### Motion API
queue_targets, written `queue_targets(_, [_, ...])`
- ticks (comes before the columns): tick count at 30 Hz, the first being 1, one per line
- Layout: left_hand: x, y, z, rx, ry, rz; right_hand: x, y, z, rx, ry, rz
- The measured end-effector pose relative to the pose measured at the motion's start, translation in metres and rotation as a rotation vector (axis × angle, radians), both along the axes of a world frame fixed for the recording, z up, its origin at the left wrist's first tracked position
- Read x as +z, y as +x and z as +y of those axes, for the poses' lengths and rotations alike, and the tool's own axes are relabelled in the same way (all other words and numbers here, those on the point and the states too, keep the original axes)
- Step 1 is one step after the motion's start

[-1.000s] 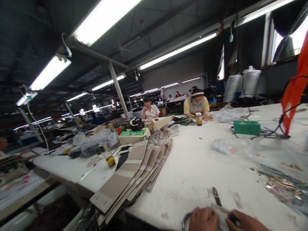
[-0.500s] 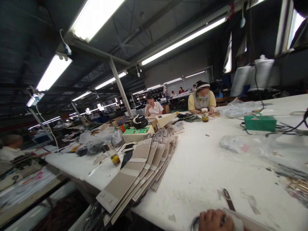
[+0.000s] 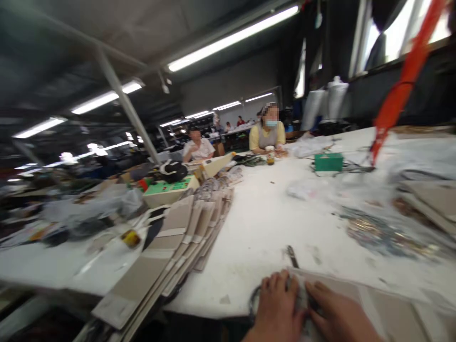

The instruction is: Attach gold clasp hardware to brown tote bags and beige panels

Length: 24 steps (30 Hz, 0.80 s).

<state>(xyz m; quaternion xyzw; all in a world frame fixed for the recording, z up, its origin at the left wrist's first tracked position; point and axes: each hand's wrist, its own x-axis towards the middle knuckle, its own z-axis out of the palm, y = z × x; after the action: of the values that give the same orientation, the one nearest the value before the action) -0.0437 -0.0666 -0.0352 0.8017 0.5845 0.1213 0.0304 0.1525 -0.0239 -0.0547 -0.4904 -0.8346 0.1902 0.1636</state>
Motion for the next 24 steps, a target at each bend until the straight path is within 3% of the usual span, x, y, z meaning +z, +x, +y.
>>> queue_targets(1, [0.016,-0.001,-0.002,0.057,-0.026,-0.002,0.019,-0.004,-0.006,-0.009,-0.011,-0.012])
queue_targets(3, [0.033,-0.003,0.003,0.046,-0.053,0.019,0.048,-0.012,-0.007,-0.026,-0.031,-0.038])
queue_targets(6, [0.03,-0.007,0.019,-0.005,0.0,0.006,0.067,-0.014,0.004,-0.07,-0.038,-0.045])
queue_targets(10, [0.013,-0.013,0.025,0.0,0.068,-0.047,0.075,0.015,0.024,-0.192,-0.028,-0.003])
queue_targets(18, [-0.007,-0.024,0.034,0.0,0.094,-0.099,0.083,0.134,0.106,-0.63,-0.023,-0.18])
queue_targets(21, [-0.012,-0.025,0.037,-0.01,0.107,-0.104,0.074,0.151,0.127,-0.693,-0.03,-0.236])
queue_targets(24, [-0.008,-0.022,0.033,0.007,0.107,-0.122,0.062,0.151,0.136,-0.693,-0.037,-0.28])
